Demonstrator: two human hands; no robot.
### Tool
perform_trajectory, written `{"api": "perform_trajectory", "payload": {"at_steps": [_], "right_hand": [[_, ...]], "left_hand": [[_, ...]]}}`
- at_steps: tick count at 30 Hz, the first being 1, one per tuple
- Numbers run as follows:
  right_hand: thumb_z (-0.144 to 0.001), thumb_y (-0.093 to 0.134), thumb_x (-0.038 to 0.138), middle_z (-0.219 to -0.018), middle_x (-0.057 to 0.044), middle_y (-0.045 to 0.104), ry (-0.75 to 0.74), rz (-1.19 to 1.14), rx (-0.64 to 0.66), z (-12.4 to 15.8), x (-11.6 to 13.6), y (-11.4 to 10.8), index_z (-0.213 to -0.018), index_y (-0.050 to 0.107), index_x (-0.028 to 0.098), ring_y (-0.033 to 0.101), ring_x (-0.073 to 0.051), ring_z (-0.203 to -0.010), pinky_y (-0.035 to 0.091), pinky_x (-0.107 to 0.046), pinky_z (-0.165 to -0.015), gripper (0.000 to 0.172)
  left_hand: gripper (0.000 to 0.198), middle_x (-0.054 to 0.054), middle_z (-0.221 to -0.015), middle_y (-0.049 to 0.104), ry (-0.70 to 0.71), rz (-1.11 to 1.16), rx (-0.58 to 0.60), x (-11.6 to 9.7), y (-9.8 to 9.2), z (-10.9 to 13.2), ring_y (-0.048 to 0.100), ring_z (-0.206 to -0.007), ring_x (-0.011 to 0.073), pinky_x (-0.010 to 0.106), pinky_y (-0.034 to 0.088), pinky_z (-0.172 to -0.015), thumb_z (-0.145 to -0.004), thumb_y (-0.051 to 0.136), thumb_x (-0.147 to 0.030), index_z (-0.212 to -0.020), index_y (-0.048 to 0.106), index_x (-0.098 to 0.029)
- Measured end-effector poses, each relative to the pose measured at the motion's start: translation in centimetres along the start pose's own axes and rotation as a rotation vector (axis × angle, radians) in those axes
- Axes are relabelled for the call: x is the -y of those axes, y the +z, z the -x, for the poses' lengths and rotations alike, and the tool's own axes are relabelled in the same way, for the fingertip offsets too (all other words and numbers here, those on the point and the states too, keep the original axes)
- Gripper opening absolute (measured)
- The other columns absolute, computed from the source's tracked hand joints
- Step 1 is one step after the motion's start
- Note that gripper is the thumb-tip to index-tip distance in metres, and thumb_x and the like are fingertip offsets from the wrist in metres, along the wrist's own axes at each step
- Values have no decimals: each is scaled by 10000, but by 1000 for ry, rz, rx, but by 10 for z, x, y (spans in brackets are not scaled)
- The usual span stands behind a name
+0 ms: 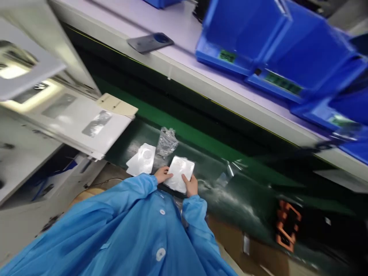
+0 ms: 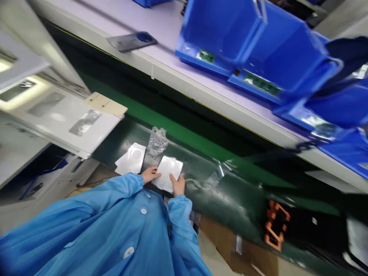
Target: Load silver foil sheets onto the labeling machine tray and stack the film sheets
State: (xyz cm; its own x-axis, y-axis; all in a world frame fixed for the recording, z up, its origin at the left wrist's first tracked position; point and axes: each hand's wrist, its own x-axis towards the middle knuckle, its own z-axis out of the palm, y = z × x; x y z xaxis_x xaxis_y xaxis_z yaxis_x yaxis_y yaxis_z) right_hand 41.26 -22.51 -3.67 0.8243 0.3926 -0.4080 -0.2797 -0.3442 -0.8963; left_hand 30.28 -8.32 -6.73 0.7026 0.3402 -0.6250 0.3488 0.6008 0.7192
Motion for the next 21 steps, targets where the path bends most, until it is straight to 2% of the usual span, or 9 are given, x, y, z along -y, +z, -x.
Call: {"api": "perform_trajectory", "payload": {"at_steps": [5,9,12,15,18,21], "right_hand": [[-596,797,496,-932,-122,741,-12,-72,11,-2,-5,-3,-954,672,126,691,-245,-810,561,-372,-751,530],[-619,778,528,-964,-121,735,-8,-88,62,-2,-14,-10,-1010,656,122,688,-240,-846,550,-370,-785,576],[-640,756,541,-969,-118,733,16,-126,115,-5,-20,-12,-1037,639,120,690,-245,-851,550,-377,-783,590],[-737,672,497,-956,-116,733,17,71,32,-13,-21,-15,-1038,635,126,688,-246,-871,547,-363,-775,480],[-776,622,391,-933,-133,725,33,311,-80,-21,-14,-20,-959,644,131,675,-277,-923,523,-397,-832,319],[-751,640,313,-1086,-221,666,7,422,-172,-21,2,-18,-969,642,100,580,-351,-1128,437,-473,-960,305]], "left_hand": [[572,103,-920,742,-22,87,133,-1,0,3,706,-846,251,384,550,-803,-574,898,-395,-1008,629,-139],[618,108,-919,748,-38,126,138,-1,-2,6,713,-842,248,367,558,-800,-588,900,-377,-1077,617,-127],[612,102,-870,750,-51,132,117,-1,-5,5,718,-802,253,356,569,-733,-621,882,-356,-1111,602,-121],[598,96,-844,748,-45,120,78,-4,-8,5,716,-796,257,360,569,-724,-651,857,-349,-1133,587,-119],[571,92,-854,744,-16,90,32,-10,-13,12,710,-833,264,382,556,-789,-660,837,-360,-1117,590,-123],[543,91,-947,735,42,55,6,-19,-16,28,685,-942,276,407,517,-894,-679,802,-394,-1108,588,-140]]}}
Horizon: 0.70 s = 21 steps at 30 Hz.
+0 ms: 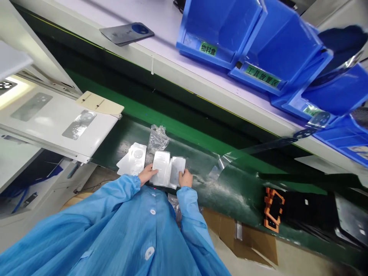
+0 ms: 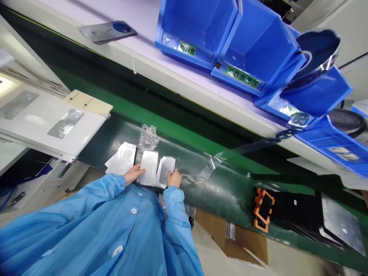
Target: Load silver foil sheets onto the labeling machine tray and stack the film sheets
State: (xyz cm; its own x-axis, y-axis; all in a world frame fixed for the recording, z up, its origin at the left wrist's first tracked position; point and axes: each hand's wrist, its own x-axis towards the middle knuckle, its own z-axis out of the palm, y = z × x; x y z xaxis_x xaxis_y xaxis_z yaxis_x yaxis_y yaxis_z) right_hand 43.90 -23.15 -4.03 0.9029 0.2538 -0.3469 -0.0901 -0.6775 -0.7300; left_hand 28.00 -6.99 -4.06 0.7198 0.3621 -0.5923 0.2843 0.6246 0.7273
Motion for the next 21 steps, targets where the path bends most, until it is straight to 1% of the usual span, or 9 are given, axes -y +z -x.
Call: {"api": "perform_trajectory", "payload": {"at_steps": [2,3,4,7,9,12,15,18,21], "right_hand": [[-777,625,327,-1213,-234,605,-78,37,-36,9,18,1,-1088,618,97,537,-342,-1184,419,-467,-986,386],[-804,604,359,-1218,-212,609,-125,15,15,16,29,3,-1135,602,113,564,-320,-1145,447,-446,-957,413],[-827,584,400,-1174,-181,638,-168,-38,121,24,40,6,-1154,595,133,608,-294,-1065,488,-418,-897,422],[-844,582,484,-947,-92,708,-244,-290,555,50,75,21,-1078,614,181,673,-237,-818,545,-340,-702,384],[-834,621,482,-885,-67,711,-269,-399,706,65,92,32,-1001,618,195,678,-220,-768,548,-321,-677,332],[-830,644,475,-875,-56,708,-269,-445,788,80,103,47,-949,604,203,679,-207,-755,552,-318,-696,301],[-836,637,489,-856,-46,702,-264,-392,863,91,99,57,-935,598,202,674,-194,-736,547,-304,-683,306],[-855,613,499,-835,-36,694,-284,-293,911,102,91,60,-916,603,200,670,-189,-742,539,-290,-669,305],[-877,593,487,-873,-37,690,-316,-207,933,113,86,58,-948,616,201,669,-195,-804,541,-296,-709,295]], "left_hand": [[533,86,-1034,715,41,-19,-9,-7,0,16,649,-1033,279,410,485,-953,-693,777,-414,-1114,574,-159],[524,84,-1072,700,69,-42,-7,-12,-1,24,629,-1068,276,408,470,-973,-707,761,-422,-1119,563,-167],[514,83,-1102,685,107,-80,-3,-16,-1,33,610,-1095,273,404,457,-990,-725,742,-429,-1125,550,-171],[470,87,-1180,638,248,-234,13,-33,-6,56,554,-1158,257,387,406,-1040,-810,654,-446,-1168,519,-174],[393,80,-1148,636,325,-318,-7,-44,-14,69,554,-1126,242,366,410,-1017,-878,564,-464,-1141,540,-174],[358,39,-880,645,374,-378,-91,-53,-32,85,595,-856,203,314,475,-798,-919,472,-506,-936,581,-166],[386,-1,-689,602,314,-334,-103,-47,-48,101,564,-658,170,270,449,-623,-882,521,-549,-825,553,-169],[414,26,-747,661,226,-269,-44,-33,-59,118,619,-702,193,278,471,-647,-857,561,-565,-918,579,-156],[438,48,-801,699,184,-281,9,-25,-67,131,650,-745,214,290,490,-674,-855,572,-560,-970,608,-139]]}}
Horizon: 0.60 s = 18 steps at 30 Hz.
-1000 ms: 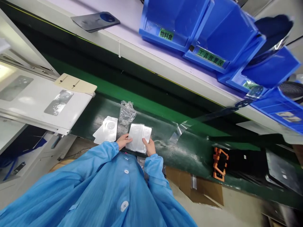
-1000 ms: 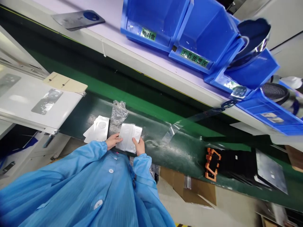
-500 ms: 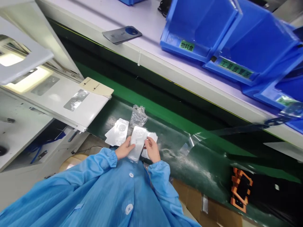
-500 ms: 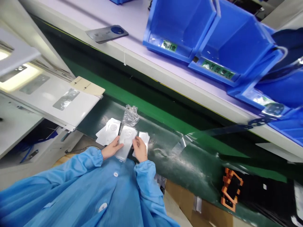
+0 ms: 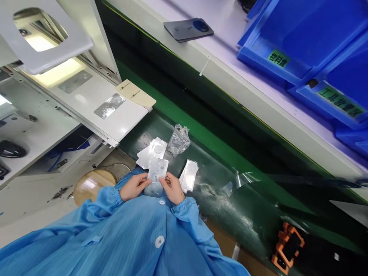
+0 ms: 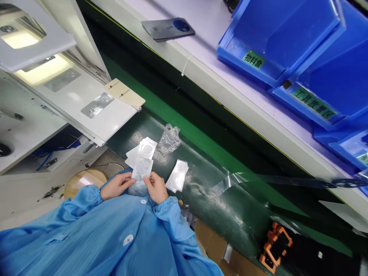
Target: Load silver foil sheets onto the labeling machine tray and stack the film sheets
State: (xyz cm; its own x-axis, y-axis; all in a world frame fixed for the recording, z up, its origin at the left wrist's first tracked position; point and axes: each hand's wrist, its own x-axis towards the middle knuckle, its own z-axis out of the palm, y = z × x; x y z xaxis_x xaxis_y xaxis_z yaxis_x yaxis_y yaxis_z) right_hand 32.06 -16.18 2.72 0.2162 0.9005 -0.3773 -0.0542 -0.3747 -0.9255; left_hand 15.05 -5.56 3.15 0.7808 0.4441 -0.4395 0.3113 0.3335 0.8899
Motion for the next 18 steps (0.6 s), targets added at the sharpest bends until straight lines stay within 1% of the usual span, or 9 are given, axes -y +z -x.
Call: {"api": "perform_trajectory", "payload": {"at_steps": [2,4,5,9,10,11,13,15,18], "right_hand": [[-884,587,470,-882,-39,687,16,43,40,3,4,-1,-978,622,201,664,-193,-807,541,-302,-719,287],[-866,611,457,-850,-40,677,22,85,76,1,14,-7,-961,630,198,650,-186,-776,535,-294,-689,277],[-848,631,452,-840,-40,669,13,94,64,-4,22,-12,-951,630,197,641,-182,-764,529,-287,-672,275],[-776,705,432,-805,-23,625,-95,102,-95,-34,67,-33,-897,616,199,590,-156,-729,501,-268,-659,278],[-773,708,429,-773,-15,613,-112,124,-89,-42,78,-36,-861,617,195,573,-148,-701,492,-266,-650,266],[-774,704,428,-733,-7,601,-115,152,-52,-49,88,-39,-819,618,190,557,-141,-668,481,-265,-635,256],[-788,682,431,-676,3,586,-96,190,54,-61,103,-40,-771,621,181,541,-133,-623,463,-261,-605,258],[-790,674,434,-664,5,588,-84,201,118,-71,110,-38,-778,630,176,545,-133,-619,460,-259,-601,263],[-778,679,448,-690,-1,607,-111,204,99,-88,109,-35,-776,628,180,557,-139,-645,479,-264,-630,272]], "left_hand": [[416,54,-828,713,3,-22,44,0,-4,5,662,-773,219,292,502,-695,-868,565,-541,-954,619,-138],[384,65,-894,725,23,-38,85,-3,-7,6,677,-835,228,301,517,-741,-892,545,-508,-977,621,-141],[370,71,-927,728,38,-51,98,-5,-9,6,682,-868,233,307,522,-763,-903,536,-489,-998,620,-142],[367,92,-1056,715,98,-94,114,-8,-12,4,679,-952,248,334,532,-833,-916,538,-430,-1134,600,-142],[395,96,-1106,700,112,-97,104,-8,-12,2,671,-975,251,345,529,-857,-906,557,-427,-1181,583,-144],[438,101,-1160,679,126,-93,89,-7,-13,1,655,-1011,256,361,518,-895,-892,581,-428,-1228,560,-148],[541,109,-1252,629,149,-56,66,-3,-15,-3,606,-1104,270,397,473,-983,-861,626,-441,-1303,510,-152],[638,116,-1313,585,156,15,69,0,-18,-6,555,-1180,278,429,418,-1050,-838,654,-456,-1365,452,-158],[734,128,-1371,531,157,115,77,5,-24,-5,515,-1230,279,441,373,-1089,-826,676,-447,-1434,366,-176]]}}
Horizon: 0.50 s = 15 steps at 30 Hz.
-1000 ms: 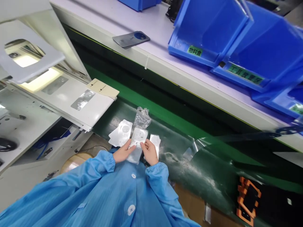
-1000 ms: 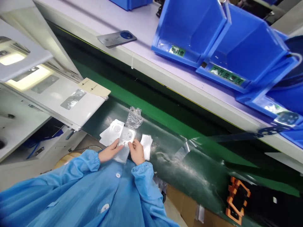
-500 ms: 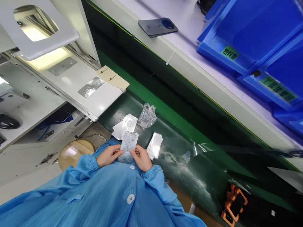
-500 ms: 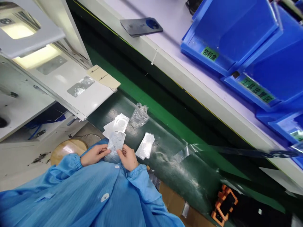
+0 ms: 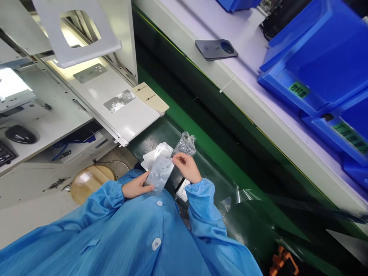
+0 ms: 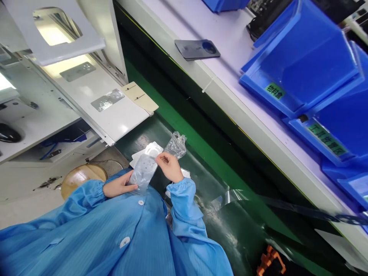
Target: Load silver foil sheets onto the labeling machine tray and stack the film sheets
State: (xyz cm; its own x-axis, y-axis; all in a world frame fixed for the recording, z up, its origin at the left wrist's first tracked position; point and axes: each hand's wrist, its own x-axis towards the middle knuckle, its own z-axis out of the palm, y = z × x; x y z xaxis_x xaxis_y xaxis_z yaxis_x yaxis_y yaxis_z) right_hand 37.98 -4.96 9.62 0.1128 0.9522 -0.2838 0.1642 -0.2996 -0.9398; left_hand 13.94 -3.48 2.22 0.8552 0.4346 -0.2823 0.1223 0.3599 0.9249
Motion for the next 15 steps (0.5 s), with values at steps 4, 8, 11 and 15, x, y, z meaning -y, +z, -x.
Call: {"api": "perform_trajectory", "payload": {"at_steps": [4,8,11,15], "right_hand": [[-791,636,484,-746,-34,645,23,-51,-234,-37,-24,-8,-819,599,195,601,-174,-666,525,-299,-628,293],[-864,514,445,-731,-72,661,169,-9,-574,-80,-67,-17,-907,562,178,614,-199,-597,541,-342,-591,275],[-864,503,377,-692,-64,668,274,230,-503,-98,-99,-6,-889,583,163,610,-195,-553,527,-344,-617,230],[-831,530,354,-737,-69,675,264,422,-453,-101,-119,19,-854,622,155,635,-212,-699,505,-360,-753,221]], "left_hand": [[729,139,-1374,521,-13,57,-73,7,-14,15,494,-1257,291,439,374,-1085,-825,689,-435,-1429,369,-182],[764,145,-1347,543,-78,120,-277,16,-38,40,509,-1234,311,468,384,-1072,-780,723,-495,-1388,383,-180],[815,169,-1358,530,-113,124,-400,18,-57,53,500,-1243,336,483,381,-1073,-744,749,-513,-1378,376,-163],[833,171,-1399,490,-70,71,-361,8,-69,55,453,-1291,336,482,351,-1100,-753,748,-482,-1412,345,-169]]}}
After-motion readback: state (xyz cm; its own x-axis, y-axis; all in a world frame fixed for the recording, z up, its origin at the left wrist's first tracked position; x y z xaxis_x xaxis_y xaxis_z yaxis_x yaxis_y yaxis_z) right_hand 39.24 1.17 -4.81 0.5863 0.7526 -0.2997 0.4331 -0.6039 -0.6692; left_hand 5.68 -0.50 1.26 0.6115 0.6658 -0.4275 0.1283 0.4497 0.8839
